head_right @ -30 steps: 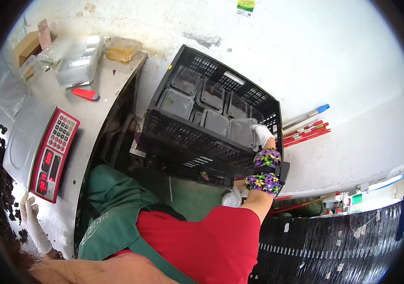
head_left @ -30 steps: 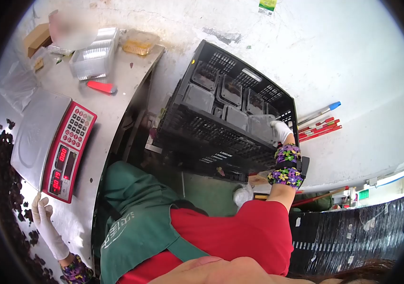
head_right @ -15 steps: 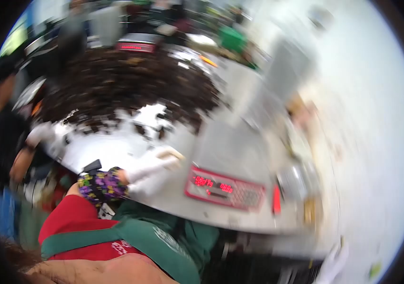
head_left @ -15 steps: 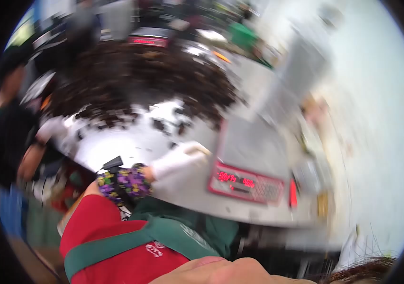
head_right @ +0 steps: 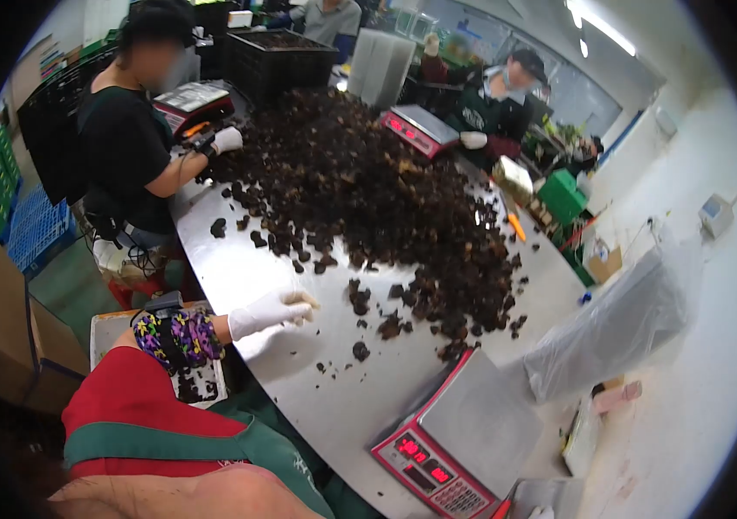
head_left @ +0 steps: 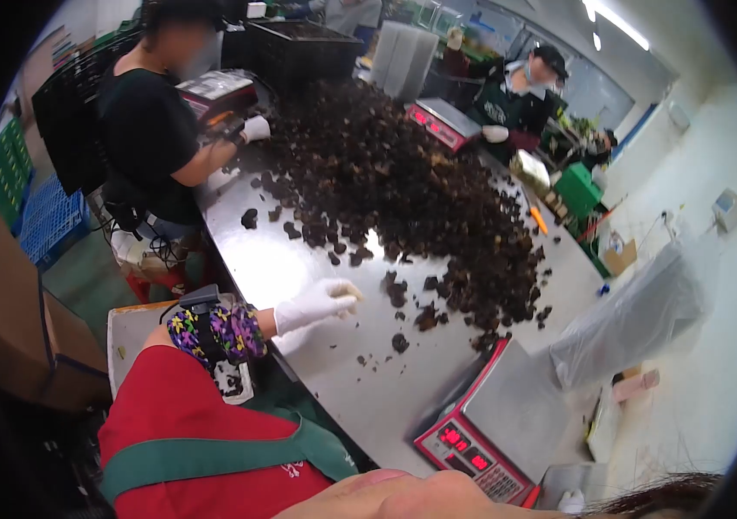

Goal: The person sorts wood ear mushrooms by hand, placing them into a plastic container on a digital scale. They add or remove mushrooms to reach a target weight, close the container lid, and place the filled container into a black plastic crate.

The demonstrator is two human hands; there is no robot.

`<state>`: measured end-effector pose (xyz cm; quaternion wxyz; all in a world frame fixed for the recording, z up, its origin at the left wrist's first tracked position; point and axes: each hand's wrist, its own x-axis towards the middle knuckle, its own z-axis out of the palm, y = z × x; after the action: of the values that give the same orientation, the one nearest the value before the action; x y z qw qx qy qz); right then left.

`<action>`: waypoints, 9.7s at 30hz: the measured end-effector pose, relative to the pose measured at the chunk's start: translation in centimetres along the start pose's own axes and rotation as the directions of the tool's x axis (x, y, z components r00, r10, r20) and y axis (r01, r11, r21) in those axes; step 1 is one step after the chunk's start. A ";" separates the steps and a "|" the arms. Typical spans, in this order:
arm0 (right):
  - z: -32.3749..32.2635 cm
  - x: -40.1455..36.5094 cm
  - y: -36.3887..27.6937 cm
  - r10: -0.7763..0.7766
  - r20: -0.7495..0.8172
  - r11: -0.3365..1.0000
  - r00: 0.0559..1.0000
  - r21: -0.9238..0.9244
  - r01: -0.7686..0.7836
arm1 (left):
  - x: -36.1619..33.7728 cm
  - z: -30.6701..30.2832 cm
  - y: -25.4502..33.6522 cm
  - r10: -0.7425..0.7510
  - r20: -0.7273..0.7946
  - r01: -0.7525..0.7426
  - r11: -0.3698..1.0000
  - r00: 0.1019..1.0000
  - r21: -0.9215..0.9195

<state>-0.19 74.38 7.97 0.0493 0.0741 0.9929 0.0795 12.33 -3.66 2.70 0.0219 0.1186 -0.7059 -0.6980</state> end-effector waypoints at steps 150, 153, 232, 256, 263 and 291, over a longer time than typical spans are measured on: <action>5.8 -23.4 -43.3 -0.447 -0.569 0.299 0.690 0.632 0.715 | 2.4 2.5 -2.0 0.313 0.721 -0.765 0.450 0.618 0.460; 6.0 -23.5 -43.3 -0.443 -0.567 0.291 0.694 0.642 0.710 | 0.4 -0.7 -2.8 0.231 0.661 -0.700 0.275 0.714 0.659; 7.0 -19.2 -46.1 -0.515 -0.522 0.535 0.680 0.424 0.731 | 36.7 -10.8 9.3 0.871 0.023 -0.001 -0.025 0.491 1.000; 6.6 -19.0 -46.5 -0.472 -0.566 0.546 0.676 0.415 0.728 | 30.8 -10.3 9.7 0.626 -0.239 -0.541 0.770 0.742 0.337; 6.1 -19.4 -46.5 -0.489 -0.539 0.540 0.686 0.430 0.723 | 11.7 -15.8 6.2 0.266 -0.038 -0.259 0.958 0.963 0.123; 4.4 -20.7 -46.8 -0.429 -0.485 0.664 0.762 0.404 0.630 | 19.0 -6.9 14.9 0.502 0.453 -0.441 -0.151 0.737 0.885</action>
<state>14.15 26.18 -2.29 -0.1292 -0.2273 0.9416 -0.2123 -6.83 -14.19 15.10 0.2041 -0.1479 -0.9673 0.0265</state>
